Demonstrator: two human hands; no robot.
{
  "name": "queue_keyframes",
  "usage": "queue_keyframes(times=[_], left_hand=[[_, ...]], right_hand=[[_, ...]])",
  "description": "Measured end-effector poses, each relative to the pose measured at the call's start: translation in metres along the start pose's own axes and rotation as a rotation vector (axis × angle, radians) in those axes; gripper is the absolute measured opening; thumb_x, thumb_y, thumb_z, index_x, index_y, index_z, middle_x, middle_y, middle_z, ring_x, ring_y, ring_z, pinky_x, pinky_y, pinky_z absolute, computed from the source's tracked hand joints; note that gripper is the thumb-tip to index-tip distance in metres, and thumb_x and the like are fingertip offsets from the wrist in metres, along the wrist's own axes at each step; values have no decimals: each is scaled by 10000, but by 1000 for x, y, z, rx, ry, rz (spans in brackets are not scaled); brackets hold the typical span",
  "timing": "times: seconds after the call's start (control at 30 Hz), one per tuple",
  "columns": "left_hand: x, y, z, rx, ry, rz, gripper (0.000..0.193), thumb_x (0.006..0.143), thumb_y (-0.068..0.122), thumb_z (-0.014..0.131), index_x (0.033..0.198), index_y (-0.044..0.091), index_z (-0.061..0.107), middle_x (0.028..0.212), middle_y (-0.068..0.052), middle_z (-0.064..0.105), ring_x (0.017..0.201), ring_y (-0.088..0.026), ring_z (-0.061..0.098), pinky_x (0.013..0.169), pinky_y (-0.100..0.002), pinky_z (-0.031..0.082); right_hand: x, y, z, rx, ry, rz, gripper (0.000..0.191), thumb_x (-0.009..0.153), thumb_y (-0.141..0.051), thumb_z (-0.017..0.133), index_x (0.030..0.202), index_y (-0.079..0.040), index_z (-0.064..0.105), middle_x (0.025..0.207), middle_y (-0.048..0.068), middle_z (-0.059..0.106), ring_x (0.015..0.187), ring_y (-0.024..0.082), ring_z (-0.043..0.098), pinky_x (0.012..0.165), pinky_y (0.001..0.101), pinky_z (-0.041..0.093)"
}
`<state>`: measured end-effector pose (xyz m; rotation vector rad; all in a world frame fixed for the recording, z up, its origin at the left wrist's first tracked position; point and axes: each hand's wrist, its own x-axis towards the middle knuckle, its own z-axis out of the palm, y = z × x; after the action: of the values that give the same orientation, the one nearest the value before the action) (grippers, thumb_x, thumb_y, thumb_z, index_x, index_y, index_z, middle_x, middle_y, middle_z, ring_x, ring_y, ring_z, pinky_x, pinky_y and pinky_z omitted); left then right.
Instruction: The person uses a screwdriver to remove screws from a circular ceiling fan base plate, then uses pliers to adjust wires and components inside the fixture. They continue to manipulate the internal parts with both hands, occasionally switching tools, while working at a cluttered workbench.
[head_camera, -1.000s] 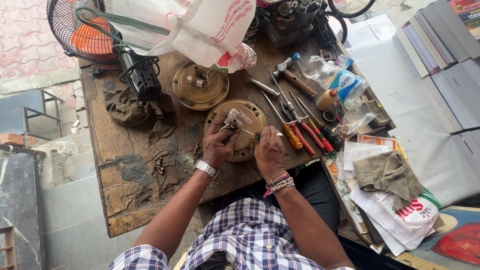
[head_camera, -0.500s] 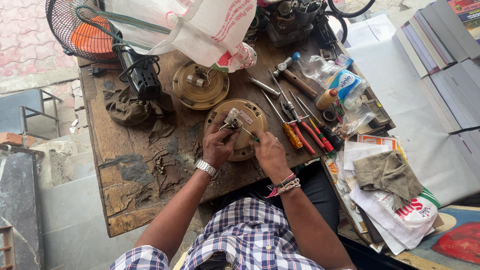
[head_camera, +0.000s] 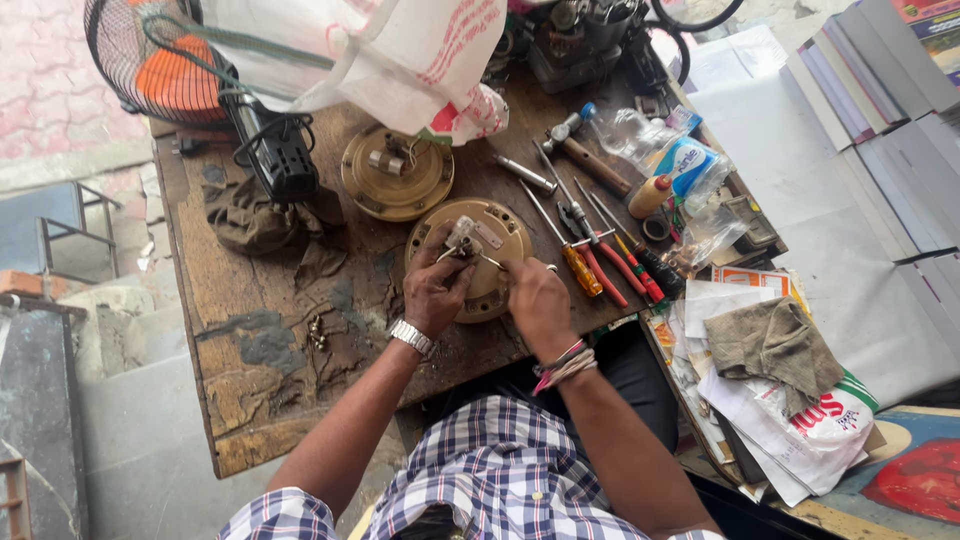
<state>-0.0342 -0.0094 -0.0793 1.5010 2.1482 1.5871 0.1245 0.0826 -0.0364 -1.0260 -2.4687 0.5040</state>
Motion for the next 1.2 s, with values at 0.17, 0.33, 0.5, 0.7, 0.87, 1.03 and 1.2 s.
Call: queue_keyframes(times=[0.17,0.33,0.5,0.7,0.87,1.03,1.2], left_hand=[[3,10,0,9,42,7,176,819,118,823,995,115,820,1508,-81,579,1348,-267,596,1061,-392,541],[2,18,-3,-81,19,-114,215,831,124,797,1045,145,805,1498,-87,572,1313,-250,618,991,-350,583],[4,22,-7,-22,65,-1,221,838,124,807,1057,139,828,1484,-99,586,1330,-278,598,1027,-391,555],[8,26,-11,-34,51,-37,169,837,148,805,1003,126,830,1488,-81,584,1321,-260,605,994,-372,568],[8,25,-11,-33,45,-50,143,827,153,800,954,94,828,1502,-73,578,1321,-253,606,1021,-377,550],[8,23,-11,-7,50,-5,127,800,140,805,901,65,817,1508,-89,568,1359,-275,573,1076,-403,505],[7,22,-11,-38,43,-51,156,802,144,801,941,78,825,1502,-76,572,1354,-264,578,1068,-390,516]], right_hand=[[-14,-8,4,-114,226,-122,227,904,-78,658,1115,-97,741,877,122,665,837,336,665,734,431,549],[-11,-2,9,-114,220,-77,319,885,-124,651,1164,30,677,984,190,639,885,373,638,761,452,538],[-6,-2,14,-180,39,25,187,992,-195,630,1006,-16,683,968,155,641,900,324,648,785,426,549],[-9,-10,12,-152,225,-24,173,937,-197,642,1003,-45,690,947,131,652,927,334,646,792,437,545],[-9,-5,12,-161,168,-51,306,900,-140,653,1143,46,654,1011,190,631,928,370,628,780,457,531],[-10,-3,17,-262,76,20,132,919,-123,660,1005,-28,629,1028,152,620,1001,341,637,855,427,545],[-6,-7,18,-177,97,72,282,881,-265,717,951,-19,598,1004,151,616,968,355,637,827,453,535]])
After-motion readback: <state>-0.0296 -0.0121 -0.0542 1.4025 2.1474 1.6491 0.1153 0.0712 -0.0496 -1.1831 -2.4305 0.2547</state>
